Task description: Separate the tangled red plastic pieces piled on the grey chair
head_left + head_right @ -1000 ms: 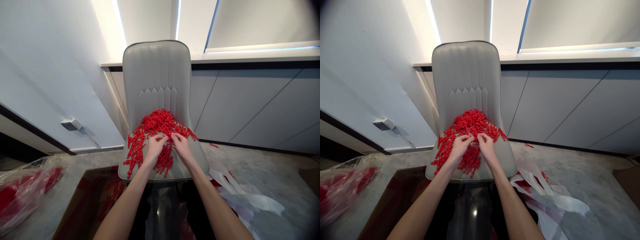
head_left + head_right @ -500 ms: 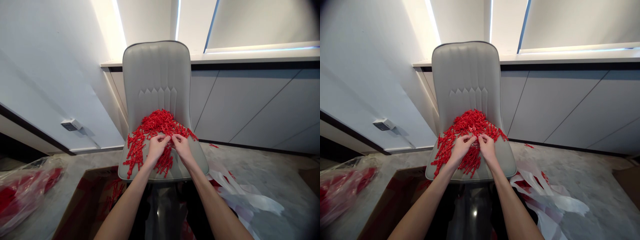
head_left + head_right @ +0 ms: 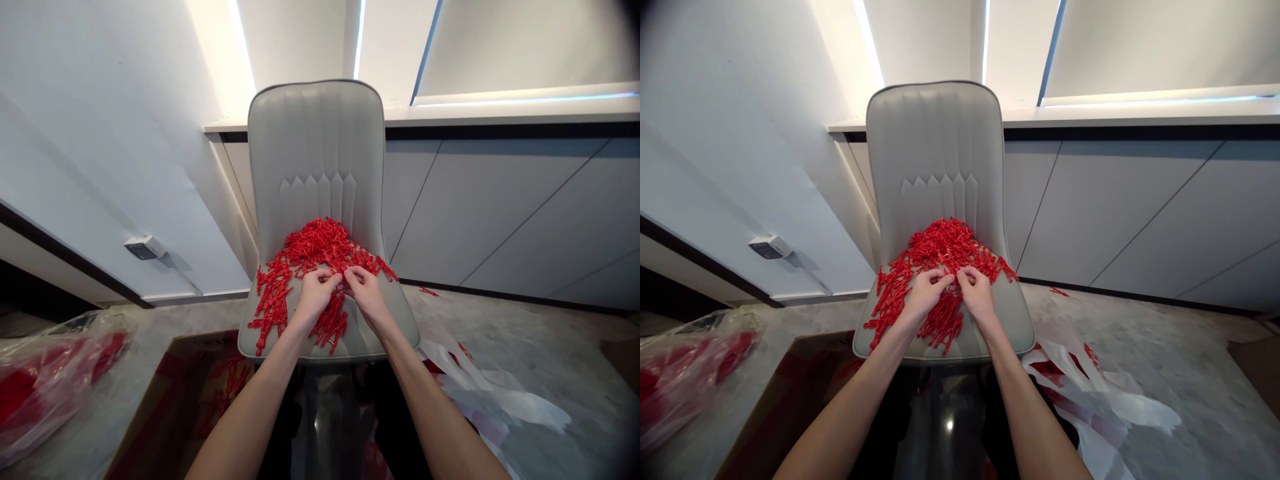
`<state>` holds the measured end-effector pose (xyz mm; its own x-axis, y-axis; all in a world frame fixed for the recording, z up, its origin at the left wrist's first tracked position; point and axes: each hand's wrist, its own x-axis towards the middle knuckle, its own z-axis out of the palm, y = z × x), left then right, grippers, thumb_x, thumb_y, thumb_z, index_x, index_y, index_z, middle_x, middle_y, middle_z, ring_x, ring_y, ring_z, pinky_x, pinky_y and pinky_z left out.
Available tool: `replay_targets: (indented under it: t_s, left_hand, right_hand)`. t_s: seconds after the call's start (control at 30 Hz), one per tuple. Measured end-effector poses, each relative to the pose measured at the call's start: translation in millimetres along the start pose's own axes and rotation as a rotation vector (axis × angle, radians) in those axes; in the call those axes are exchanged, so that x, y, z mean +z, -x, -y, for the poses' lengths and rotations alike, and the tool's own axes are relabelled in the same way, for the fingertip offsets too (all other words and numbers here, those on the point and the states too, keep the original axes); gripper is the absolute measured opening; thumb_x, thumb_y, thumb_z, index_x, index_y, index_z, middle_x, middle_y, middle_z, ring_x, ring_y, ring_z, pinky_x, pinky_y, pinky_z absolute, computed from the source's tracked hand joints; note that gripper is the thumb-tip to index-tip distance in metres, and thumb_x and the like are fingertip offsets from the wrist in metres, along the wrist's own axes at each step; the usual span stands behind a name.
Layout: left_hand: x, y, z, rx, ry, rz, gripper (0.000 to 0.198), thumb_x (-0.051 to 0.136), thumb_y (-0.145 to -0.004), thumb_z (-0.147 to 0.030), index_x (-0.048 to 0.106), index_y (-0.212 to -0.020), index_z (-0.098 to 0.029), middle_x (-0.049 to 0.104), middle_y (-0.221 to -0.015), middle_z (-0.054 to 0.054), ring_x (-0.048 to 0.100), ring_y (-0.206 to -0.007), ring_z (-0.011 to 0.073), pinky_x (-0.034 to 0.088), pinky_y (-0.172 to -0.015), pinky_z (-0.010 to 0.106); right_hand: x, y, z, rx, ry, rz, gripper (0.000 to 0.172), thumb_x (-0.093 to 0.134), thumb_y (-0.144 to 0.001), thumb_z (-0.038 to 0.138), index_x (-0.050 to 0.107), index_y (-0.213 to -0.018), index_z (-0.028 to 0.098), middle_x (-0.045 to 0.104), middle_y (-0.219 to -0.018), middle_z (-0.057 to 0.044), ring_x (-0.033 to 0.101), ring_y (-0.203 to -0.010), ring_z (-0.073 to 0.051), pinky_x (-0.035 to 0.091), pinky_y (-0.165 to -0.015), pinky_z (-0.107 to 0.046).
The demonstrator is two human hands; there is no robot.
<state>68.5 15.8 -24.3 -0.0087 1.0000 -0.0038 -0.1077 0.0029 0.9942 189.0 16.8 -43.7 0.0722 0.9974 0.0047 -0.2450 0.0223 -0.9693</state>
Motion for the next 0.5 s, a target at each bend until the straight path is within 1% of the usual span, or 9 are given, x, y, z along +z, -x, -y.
replay_targets:
  t_s: [0.07, 0.13, 0.2, 0.27, 0.3, 0.37, 0.4, 0.43, 0.5]
  left_hand:
    - [1.2, -1, 0, 0.013, -0.011, 0.012, 0.029, 0.079, -0.069, -0.037, 0.062, -0.060, -0.016, 0.061, -0.059, 0.000, 0.056, -0.058, 0.0121, 0.044, -0.060, 0.024]
    - [0.6, -3, -1, 0.015, -0.029, 0.062, 0.032, 0.078, -0.071, -0.043, 0.064, -0.065, -0.015, 0.063, -0.063, 0.002, 0.057, -0.061, 0.0124, 0.045, -0.061, 0.024]
    - [-4.8, -7, -2, -0.005, -0.085, 0.112, 0.036, 0.072, -0.078, -0.050, 0.067, -0.077, -0.014, 0.066, -0.069, 0.004, 0.059, -0.060, 0.0132, 0.046, -0.060, 0.025]
    - [-17.9, -12, -4, -0.022, -0.234, 0.081, 0.038, 0.060, -0.087, -0.051, 0.068, -0.093, -0.013, 0.070, -0.079, 0.006, 0.062, -0.061, 0.0149, 0.048, -0.060, 0.027]
    - [-27.3, -14, -5, 0.004, -0.369, -0.003, 0.036, 0.056, -0.091, -0.048, 0.068, -0.098, -0.014, 0.071, -0.083, 0.008, 0.064, -0.064, 0.0165, 0.050, -0.063, 0.028]
    - [-49.4, -17, -6, 0.063, -0.790, -0.142, 0.023, 0.058, -0.091, -0.036, 0.069, -0.100, -0.017, 0.073, -0.094, 0.010, 0.070, -0.085, 0.0225, 0.052, -0.078, 0.032]
    - [-60.8, -18, -6, 0.035, -1.011, -0.195, 0.019, 0.058, -0.090, -0.031, 0.069, -0.099, -0.018, 0.073, -0.098, 0.012, 0.069, -0.096, 0.0263, 0.051, -0.085, 0.035]
    - [-71.3, -18, -6, -0.021, -1.184, -0.219, 0.019, 0.057, -0.090, -0.026, 0.069, -0.102, -0.018, 0.072, -0.106, 0.015, 0.068, -0.104, 0.0293, 0.050, -0.089, 0.038]
    - [-87.8, -18, -6, -0.162, -1.380, -0.206, 0.023, 0.053, -0.090, -0.021, 0.068, -0.107, -0.016, 0.069, -0.115, 0.020, 0.067, -0.110, 0.0334, 0.050, -0.090, 0.040]
  right_hand:
    - [0, 0, -1, -0.007, -0.011, -0.007, 0.041, 0.075, -0.070, 0.055, 0.063, -0.087, 0.019, 0.070, -0.071, -0.001, 0.069, -0.063, -0.020, 0.060, -0.064, -0.035]
    - [0, -1, -1, -0.025, -0.020, -0.027, 0.040, 0.074, -0.072, 0.054, 0.063, -0.087, 0.019, 0.070, -0.071, -0.001, 0.068, -0.062, -0.019, 0.059, -0.063, -0.034]
    - [1, -3, -2, -0.034, -0.026, -0.061, 0.039, 0.071, -0.074, 0.054, 0.063, -0.087, 0.019, 0.070, -0.070, -0.001, 0.067, -0.061, -0.018, 0.058, -0.061, -0.032]
    - [1, -5, -1, -0.025, -0.024, -0.104, 0.037, 0.069, -0.075, 0.054, 0.063, -0.085, 0.018, 0.069, -0.068, 0.000, 0.066, -0.060, -0.017, 0.057, -0.061, -0.031]
    - [1, -6, -1, -0.017, -0.020, -0.122, 0.036, 0.068, -0.076, 0.053, 0.062, -0.084, 0.018, 0.068, -0.067, -0.001, 0.066, -0.059, -0.017, 0.057, -0.060, -0.031]
    - [1, -7, -1, 0.000, -0.010, -0.139, 0.032, 0.066, -0.078, 0.050, 0.062, -0.082, 0.019, 0.068, -0.067, -0.001, 0.065, -0.058, -0.016, 0.056, -0.060, -0.030]
    - [1, -7, -1, 0.013, -0.006, -0.138, 0.029, 0.065, -0.079, 0.047, 0.062, -0.081, 0.019, 0.069, -0.068, -0.002, 0.066, -0.058, -0.016, 0.056, -0.060, -0.029]
    - [1, -7, -1, 0.030, -0.004, -0.133, 0.025, 0.063, -0.080, 0.043, 0.062, -0.082, 0.019, 0.069, -0.068, -0.002, 0.066, -0.059, -0.016, 0.056, -0.060, -0.029]
    - [1, -7, -2, 0.072, 0.002, -0.120, 0.017, 0.062, -0.079, 0.034, 0.062, -0.088, 0.019, 0.070, -0.070, -0.002, 0.067, -0.059, -0.017, 0.056, -0.060, -0.029]
